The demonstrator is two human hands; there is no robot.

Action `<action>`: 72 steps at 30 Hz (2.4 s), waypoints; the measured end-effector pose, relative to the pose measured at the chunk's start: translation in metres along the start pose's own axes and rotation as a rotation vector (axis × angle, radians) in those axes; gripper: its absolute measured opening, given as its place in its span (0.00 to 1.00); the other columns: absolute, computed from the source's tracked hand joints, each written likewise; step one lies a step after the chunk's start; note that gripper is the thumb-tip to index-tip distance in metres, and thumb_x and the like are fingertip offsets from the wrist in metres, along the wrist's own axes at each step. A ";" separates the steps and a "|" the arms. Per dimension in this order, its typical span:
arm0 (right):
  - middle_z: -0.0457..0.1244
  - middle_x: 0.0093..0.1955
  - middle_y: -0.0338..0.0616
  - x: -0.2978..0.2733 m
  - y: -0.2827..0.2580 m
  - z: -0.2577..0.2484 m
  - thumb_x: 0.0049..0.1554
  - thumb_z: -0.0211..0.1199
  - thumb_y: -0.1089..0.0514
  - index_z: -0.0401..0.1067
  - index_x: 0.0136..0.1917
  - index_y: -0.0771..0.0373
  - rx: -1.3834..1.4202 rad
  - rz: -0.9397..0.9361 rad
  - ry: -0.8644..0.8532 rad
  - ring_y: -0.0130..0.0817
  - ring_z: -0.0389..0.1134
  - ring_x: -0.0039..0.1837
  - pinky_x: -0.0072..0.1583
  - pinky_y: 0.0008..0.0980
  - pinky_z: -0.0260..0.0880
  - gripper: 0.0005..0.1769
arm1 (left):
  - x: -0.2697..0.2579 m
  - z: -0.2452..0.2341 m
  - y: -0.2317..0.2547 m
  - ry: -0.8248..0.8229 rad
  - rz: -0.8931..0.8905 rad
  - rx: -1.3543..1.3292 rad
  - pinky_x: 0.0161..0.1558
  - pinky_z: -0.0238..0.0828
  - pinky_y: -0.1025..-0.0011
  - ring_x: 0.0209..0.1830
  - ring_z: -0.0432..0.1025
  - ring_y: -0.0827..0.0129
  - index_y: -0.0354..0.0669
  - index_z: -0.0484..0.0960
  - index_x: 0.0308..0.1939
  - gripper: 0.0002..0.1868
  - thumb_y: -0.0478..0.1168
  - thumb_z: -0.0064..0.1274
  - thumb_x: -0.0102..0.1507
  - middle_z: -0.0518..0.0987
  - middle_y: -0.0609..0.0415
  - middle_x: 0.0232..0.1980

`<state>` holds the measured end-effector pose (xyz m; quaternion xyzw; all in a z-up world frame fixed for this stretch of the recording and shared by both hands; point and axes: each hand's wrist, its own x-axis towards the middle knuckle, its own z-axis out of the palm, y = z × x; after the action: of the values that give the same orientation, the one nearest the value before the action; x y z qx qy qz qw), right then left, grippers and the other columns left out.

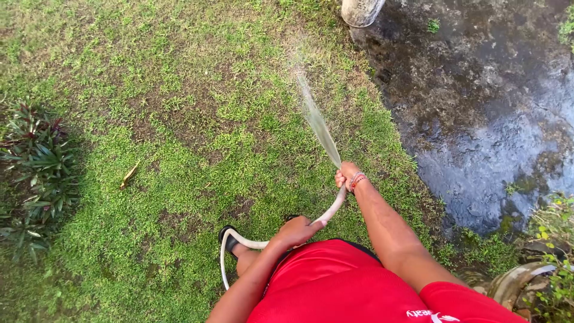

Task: Watering garden plants and trees using a hose.

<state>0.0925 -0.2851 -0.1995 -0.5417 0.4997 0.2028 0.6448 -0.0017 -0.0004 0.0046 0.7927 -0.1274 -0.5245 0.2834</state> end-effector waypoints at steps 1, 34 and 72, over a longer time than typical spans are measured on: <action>0.46 0.27 0.29 -0.015 -0.002 0.001 0.66 0.30 0.46 0.57 0.39 0.61 -0.003 0.000 -0.002 0.22 0.48 0.22 0.25 0.31 0.55 0.23 | 0.001 0.000 -0.001 0.002 -0.001 -0.003 0.58 0.70 0.47 0.60 0.74 0.37 0.39 0.85 0.47 0.35 0.67 0.39 0.65 0.81 0.32 0.50; 0.45 0.22 0.32 -0.137 -0.188 0.035 0.62 0.34 0.47 0.58 0.33 0.54 0.287 -0.488 -0.070 0.25 0.48 0.19 0.23 0.35 0.55 0.20 | -0.031 -0.064 0.058 0.270 0.121 -0.098 0.52 0.71 0.43 0.54 0.76 0.36 0.38 0.83 0.41 0.32 0.64 0.40 0.66 0.82 0.34 0.41; 0.47 0.21 0.32 -0.221 -0.225 0.106 0.58 0.44 0.48 0.60 0.34 0.51 0.338 -0.700 -0.420 0.25 0.48 0.19 0.23 0.32 0.53 0.13 | -0.083 -0.074 0.038 0.545 0.196 -0.269 0.47 0.70 0.42 0.47 0.76 0.30 0.34 0.82 0.38 0.33 0.64 0.40 0.69 0.79 0.31 0.35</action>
<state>0.2257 -0.2023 0.0941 -0.5123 0.1702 -0.0067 0.8418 0.0340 0.0331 0.1111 0.8435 -0.0521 -0.2753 0.4583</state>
